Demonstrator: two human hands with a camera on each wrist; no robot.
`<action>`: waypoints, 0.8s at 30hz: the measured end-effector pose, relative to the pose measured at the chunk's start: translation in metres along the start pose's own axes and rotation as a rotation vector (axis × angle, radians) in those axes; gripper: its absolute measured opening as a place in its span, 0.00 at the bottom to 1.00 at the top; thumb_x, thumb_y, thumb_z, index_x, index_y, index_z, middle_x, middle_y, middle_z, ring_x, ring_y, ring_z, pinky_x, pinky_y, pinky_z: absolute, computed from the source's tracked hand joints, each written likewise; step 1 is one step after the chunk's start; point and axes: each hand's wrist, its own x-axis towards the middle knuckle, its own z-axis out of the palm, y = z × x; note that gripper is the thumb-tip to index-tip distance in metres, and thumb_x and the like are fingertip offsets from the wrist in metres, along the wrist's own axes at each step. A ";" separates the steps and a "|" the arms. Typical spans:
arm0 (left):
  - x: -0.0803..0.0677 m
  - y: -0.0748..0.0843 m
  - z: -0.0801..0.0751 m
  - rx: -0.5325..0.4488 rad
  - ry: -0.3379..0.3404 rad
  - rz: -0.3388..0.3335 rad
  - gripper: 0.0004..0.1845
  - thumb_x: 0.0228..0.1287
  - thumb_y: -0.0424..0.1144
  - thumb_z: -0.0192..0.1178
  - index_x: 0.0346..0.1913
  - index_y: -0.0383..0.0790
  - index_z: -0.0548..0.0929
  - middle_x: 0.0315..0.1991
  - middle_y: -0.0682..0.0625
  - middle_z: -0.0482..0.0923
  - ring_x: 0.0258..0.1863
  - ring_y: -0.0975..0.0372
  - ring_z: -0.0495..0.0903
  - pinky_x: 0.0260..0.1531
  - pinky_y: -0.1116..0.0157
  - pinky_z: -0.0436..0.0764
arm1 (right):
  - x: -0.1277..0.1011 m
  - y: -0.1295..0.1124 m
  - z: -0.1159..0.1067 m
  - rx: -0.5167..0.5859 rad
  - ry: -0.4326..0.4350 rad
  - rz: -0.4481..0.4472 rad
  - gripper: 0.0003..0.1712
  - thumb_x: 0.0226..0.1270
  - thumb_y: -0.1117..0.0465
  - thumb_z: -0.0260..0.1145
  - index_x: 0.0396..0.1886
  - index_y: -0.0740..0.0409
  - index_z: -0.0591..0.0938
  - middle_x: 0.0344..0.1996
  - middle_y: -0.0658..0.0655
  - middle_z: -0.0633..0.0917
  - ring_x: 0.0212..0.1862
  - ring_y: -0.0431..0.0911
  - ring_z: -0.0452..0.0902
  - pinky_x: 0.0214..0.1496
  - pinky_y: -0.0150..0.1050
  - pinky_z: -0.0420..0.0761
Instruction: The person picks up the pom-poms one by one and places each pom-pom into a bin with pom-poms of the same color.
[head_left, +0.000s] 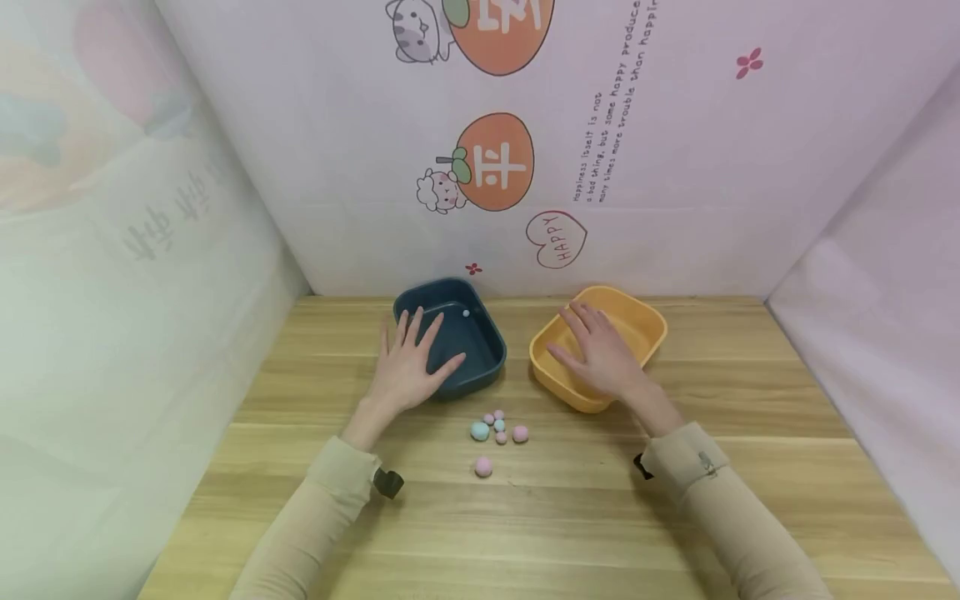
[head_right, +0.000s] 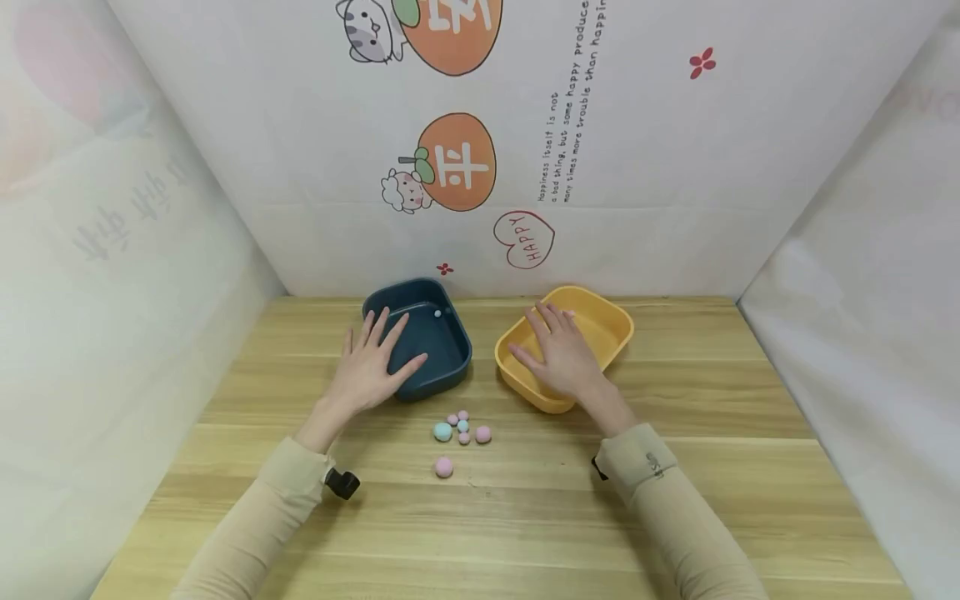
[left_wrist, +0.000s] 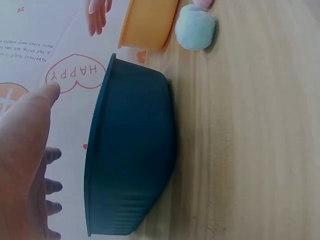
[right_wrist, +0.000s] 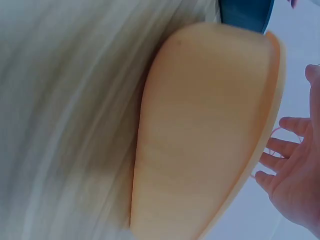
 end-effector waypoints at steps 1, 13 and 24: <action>-0.001 0.000 0.001 0.000 -0.003 0.001 0.49 0.57 0.82 0.35 0.78 0.60 0.48 0.80 0.47 0.40 0.80 0.48 0.38 0.75 0.39 0.34 | -0.001 -0.002 0.001 0.012 -0.003 -0.005 0.46 0.70 0.32 0.50 0.74 0.59 0.60 0.75 0.66 0.60 0.77 0.61 0.52 0.79 0.59 0.47; -0.016 -0.007 0.010 0.010 -0.057 0.004 0.55 0.54 0.83 0.39 0.78 0.57 0.40 0.81 0.48 0.36 0.80 0.50 0.38 0.76 0.41 0.40 | -0.016 -0.033 0.002 0.168 -0.060 -0.046 0.43 0.69 0.36 0.55 0.75 0.53 0.60 0.75 0.59 0.61 0.76 0.57 0.56 0.76 0.56 0.60; -0.016 -0.014 0.024 0.028 -0.056 0.012 0.63 0.50 0.85 0.41 0.78 0.47 0.37 0.80 0.46 0.32 0.80 0.51 0.39 0.78 0.46 0.44 | -0.029 -0.059 0.006 0.278 -0.065 -0.120 0.39 0.67 0.39 0.61 0.72 0.50 0.66 0.72 0.54 0.68 0.73 0.52 0.64 0.73 0.53 0.67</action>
